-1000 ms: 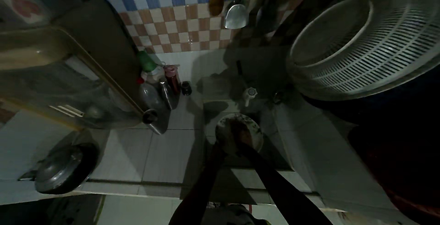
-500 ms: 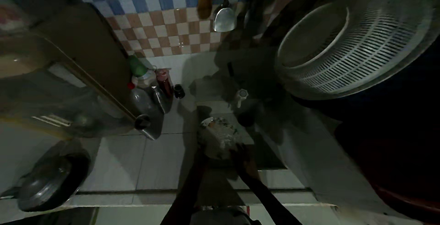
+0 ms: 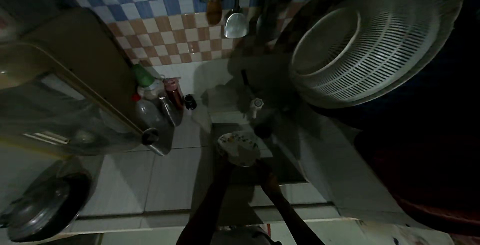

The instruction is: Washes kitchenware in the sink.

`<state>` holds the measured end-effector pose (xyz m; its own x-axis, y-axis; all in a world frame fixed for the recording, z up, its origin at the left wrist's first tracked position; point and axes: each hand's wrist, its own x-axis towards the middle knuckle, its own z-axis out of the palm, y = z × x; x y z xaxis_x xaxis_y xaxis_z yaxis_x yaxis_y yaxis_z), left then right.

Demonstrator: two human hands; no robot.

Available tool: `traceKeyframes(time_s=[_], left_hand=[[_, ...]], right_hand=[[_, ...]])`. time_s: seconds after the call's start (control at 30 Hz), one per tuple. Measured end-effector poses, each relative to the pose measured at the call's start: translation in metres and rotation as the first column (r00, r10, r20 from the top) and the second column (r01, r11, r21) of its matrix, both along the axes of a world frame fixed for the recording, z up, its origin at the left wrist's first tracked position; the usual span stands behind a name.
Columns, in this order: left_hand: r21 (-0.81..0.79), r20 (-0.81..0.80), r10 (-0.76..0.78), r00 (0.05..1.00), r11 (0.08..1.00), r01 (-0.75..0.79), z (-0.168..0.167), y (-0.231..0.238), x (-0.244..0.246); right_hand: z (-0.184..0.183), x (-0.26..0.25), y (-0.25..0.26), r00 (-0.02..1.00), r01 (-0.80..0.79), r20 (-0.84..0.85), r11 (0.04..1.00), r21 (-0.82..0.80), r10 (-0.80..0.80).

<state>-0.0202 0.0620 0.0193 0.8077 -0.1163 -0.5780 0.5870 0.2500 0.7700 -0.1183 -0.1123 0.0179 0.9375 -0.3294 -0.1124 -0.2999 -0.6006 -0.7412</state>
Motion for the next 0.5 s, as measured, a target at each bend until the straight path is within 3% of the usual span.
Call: traceKeyframes(time_s=[0.1,0.2,0.33,0.4,0.5], left_hand=[[-0.027,0.018,0.008,1.000,1.000,-0.007,-0.013,0.005,0.001],[0.015,0.047,0.010,0.999,1.000,-0.011,0.001,0.011,-0.003],[0.004,0.011,0.032,0.999,0.999,-0.032,0.022,0.020,-0.013],[0.066,0.011,-0.021,1.000,0.998,0.020,0.025,0.025,-0.019],[0.126,0.021,-0.088,0.996,0.988,0.085,0.022,0.032,-0.025]], right_hand=[[0.017,0.000,0.001,0.998,0.056,-0.005,0.990,0.126,-0.056],[0.021,0.001,0.005,0.986,0.140,0.052,0.955,0.260,-0.159],[0.024,0.006,0.011,0.950,0.261,-0.034,0.727,0.635,-0.312],[0.031,0.010,0.018,0.931,0.333,-0.131,0.641,0.692,-0.342],[0.032,0.010,0.021,0.927,0.360,-0.196,0.614,0.703,-0.319]])
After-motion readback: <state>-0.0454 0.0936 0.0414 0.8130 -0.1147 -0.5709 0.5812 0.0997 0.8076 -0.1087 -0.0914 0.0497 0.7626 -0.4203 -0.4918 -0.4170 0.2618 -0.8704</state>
